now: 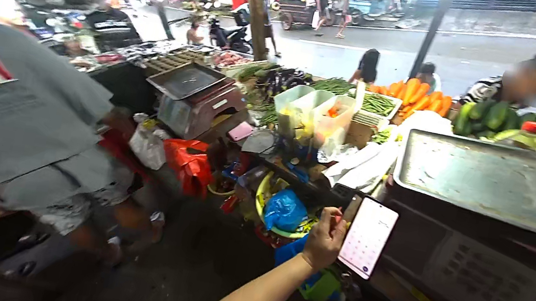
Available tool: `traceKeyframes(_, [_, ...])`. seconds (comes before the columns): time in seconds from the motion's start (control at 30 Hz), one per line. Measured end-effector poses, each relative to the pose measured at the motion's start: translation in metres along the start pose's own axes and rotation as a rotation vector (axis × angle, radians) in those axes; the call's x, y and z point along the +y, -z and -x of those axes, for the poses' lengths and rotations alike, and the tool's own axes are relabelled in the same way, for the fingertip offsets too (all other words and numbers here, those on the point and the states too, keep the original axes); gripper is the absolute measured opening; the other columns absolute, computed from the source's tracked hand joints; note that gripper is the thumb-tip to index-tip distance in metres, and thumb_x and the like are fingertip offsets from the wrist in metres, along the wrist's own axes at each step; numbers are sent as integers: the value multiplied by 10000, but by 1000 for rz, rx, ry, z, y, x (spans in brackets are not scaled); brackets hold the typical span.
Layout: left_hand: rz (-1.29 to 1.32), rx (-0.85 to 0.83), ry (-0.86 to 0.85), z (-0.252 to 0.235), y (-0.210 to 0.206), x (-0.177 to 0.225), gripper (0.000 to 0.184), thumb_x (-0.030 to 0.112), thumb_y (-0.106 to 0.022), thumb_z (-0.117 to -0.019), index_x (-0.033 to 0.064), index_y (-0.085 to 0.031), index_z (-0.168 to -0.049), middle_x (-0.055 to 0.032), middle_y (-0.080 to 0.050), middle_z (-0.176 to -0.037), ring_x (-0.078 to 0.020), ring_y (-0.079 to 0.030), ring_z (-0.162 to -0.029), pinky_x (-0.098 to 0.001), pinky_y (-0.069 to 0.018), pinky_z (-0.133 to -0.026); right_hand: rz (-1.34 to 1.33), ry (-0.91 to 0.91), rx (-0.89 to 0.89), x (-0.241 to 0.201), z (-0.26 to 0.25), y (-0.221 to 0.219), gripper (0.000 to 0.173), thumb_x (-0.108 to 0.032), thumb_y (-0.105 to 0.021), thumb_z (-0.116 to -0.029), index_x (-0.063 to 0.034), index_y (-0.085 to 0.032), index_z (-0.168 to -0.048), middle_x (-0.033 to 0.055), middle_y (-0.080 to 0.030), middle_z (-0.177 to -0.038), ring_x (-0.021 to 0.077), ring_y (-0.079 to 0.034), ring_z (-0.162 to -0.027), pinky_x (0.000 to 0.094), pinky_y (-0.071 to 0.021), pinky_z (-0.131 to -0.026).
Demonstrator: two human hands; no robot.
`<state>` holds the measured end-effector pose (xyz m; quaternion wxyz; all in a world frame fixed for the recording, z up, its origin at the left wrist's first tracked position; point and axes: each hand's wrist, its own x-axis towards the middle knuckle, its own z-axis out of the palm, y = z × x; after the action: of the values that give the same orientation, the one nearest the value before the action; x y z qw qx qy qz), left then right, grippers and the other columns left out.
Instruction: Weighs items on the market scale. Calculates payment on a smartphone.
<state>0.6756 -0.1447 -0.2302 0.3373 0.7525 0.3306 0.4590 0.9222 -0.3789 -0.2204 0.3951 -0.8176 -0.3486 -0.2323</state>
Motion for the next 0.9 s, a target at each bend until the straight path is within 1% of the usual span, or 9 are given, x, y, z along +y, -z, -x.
traceKeyframes(0.07, [-10,7,-10,0,0,-1,296,165,-544,-1027,-44,-554,-1237,-56,-616,-725,-124,-600,-594,-309,-557,-599,-43,-16,-5,-6,0,0,455,-253,-519,-1040,101,-570,-1321,361,-597,-1287,503,-596,-1213,571,-467,-1047])
traceKeyframes(0.1, [-15,16,-21,0,0,-2,293,166,-549,-1027,-43,-555,-1231,-51,-613,-722,-114,-598,-591,-296,-557,-593,-46,-17,17,-6,0,-3,470,-272,-505,-1037,100,-570,-1315,365,-602,-1266,516,-603,-1186,589,-475,-1022])
traceKeyframes(0.17, [-19,30,-44,1,-1,-3,293,167,-558,-1023,-41,-558,-1230,-48,-632,-744,-96,-610,-604,-278,-563,-600,-31,-29,56,-8,-1,-4,484,-302,-485,-1025,88,-592,-1291,350,-628,-1220,509,-634,-1126,601,-506,-957])
traceKeyframes(0.23, [-30,37,-62,1,-2,-4,296,177,-564,-1021,-36,-558,-1226,-37,-644,-752,-75,-609,-602,-260,-560,-593,-25,-41,66,-10,-3,-3,485,-301,-481,-1008,82,-608,-1277,334,-646,-1189,493,-657,-1084,602,-527,-917])
traceKeyframes(0.37, [-17,66,-110,1,-2,-5,275,171,-568,-1008,-32,-569,-1192,8,-594,-698,-25,-559,-563,-201,-522,-555,-21,-54,61,-12,-3,-2,473,-307,-482,-998,49,-626,-1275,295,-666,-1184,453,-670,-1075,573,-542,-899])
traceKeyframes(0.47, [17,68,-101,1,-2,-3,277,170,-560,-1008,-32,-558,-1197,24,-578,-700,-4,-538,-561,-177,-505,-550,-10,-54,72,-12,-3,-3,461,-310,-485,-998,29,-633,-1272,267,-677,-1174,415,-680,-1067,541,-557,-882])
traceKeyframes(0.6, [52,69,-96,1,-3,-2,269,163,-546,-1011,-33,-544,-1195,40,-564,-700,22,-522,-554,-149,-490,-545,-14,-51,86,-9,-2,-5,451,-293,-494,-992,34,-636,-1266,248,-683,-1191,389,-682,-1087,512,-564,-897])
traceKeyframes(0.73, [63,63,-96,1,-1,-3,265,167,-545,-1017,-31,-542,-1192,48,-553,-697,26,-513,-557,-138,-481,-545,-1,-48,91,-9,-2,-7,453,-313,-510,-991,25,-637,-1265,237,-686,-1180,369,-683,-1084,495,-568,-891])
traceKeyframes(0.9, [45,56,-85,0,0,-2,272,172,-544,-1010,-32,-547,-1189,53,-566,-700,41,-522,-561,-132,-482,-548,5,-46,110,-10,-2,-8,433,-310,-523,-990,17,-652,-1243,209,-699,-1173,334,-692,-1071,446,-573,-899])
